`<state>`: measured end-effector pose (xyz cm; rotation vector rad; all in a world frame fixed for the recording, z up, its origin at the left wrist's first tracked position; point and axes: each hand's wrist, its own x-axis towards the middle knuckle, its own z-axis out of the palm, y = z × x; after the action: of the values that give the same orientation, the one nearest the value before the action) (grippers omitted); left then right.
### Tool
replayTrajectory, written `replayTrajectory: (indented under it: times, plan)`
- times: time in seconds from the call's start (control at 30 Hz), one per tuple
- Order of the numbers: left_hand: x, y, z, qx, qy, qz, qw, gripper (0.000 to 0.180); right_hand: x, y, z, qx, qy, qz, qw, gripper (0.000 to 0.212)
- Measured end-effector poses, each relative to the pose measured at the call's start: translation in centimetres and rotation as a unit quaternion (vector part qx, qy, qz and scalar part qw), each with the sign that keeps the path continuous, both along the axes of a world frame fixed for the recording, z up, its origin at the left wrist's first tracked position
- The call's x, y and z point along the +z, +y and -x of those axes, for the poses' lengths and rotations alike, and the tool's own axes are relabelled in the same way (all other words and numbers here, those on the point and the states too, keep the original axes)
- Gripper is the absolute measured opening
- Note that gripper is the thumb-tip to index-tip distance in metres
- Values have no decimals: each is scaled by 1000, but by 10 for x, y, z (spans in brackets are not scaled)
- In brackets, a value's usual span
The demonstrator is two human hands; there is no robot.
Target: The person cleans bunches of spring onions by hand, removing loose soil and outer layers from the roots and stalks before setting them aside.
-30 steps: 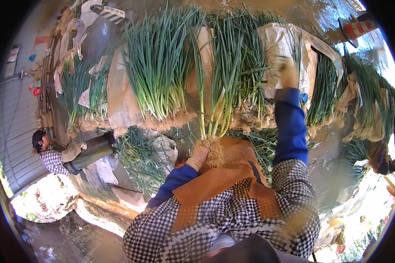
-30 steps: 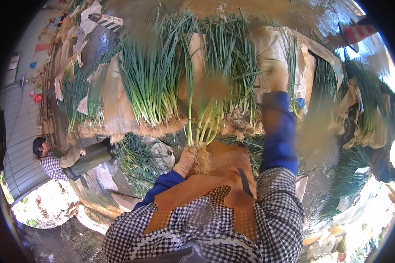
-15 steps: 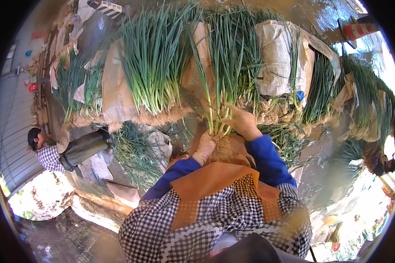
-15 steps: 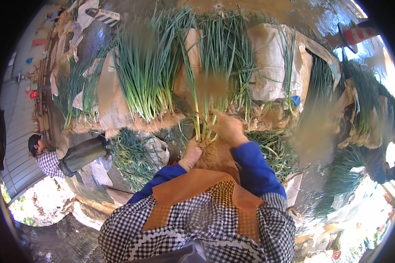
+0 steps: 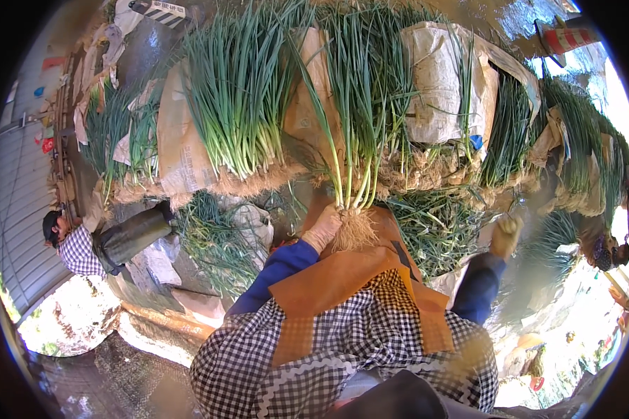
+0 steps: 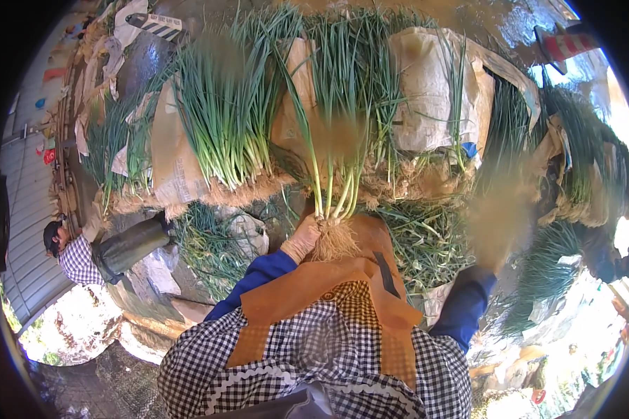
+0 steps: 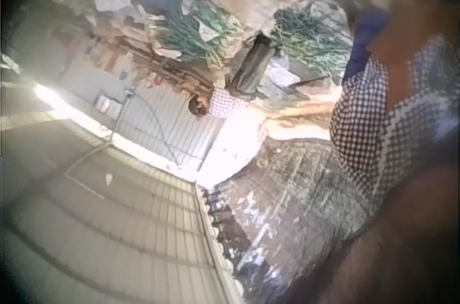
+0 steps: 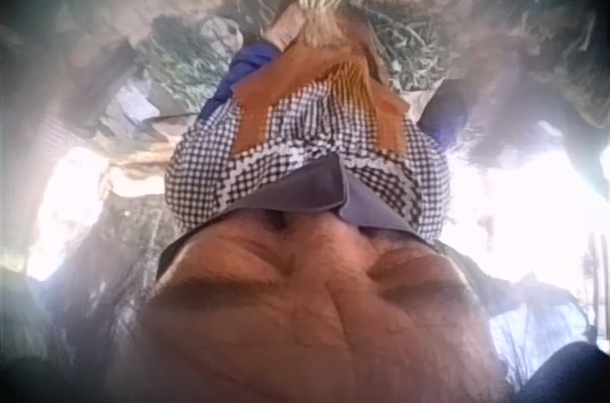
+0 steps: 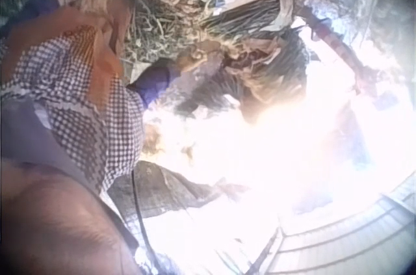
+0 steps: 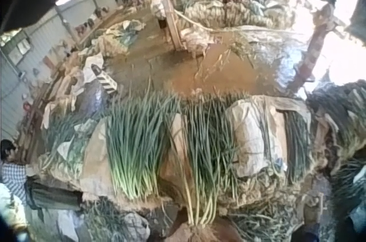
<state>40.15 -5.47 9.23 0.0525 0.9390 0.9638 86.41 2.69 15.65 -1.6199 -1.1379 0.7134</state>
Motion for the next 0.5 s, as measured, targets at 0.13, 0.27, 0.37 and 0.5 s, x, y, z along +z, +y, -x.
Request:
replayTrajectory:
  times: [0.13, 0.27, 0.37, 0.5]
  plan:
    - [15, 10, -3, -72, 46, -48, 995, 20, -39, -95, -52, -43, 45, 252, 966, 19]
    - [35, 15, -7, -109, 136, -91, 980, 20, -19, -46, 113, 180, -37, 514, 838, 37]
    - [40, 27, -17, -153, 153, -85, 973, 18, -9, -15, 220, 198, 161, 404, 879, 23]
    - [44, 33, -26, -115, 50, 7, 992, 24, 30, 8, 263, 308, -97, 288, 901, 28]
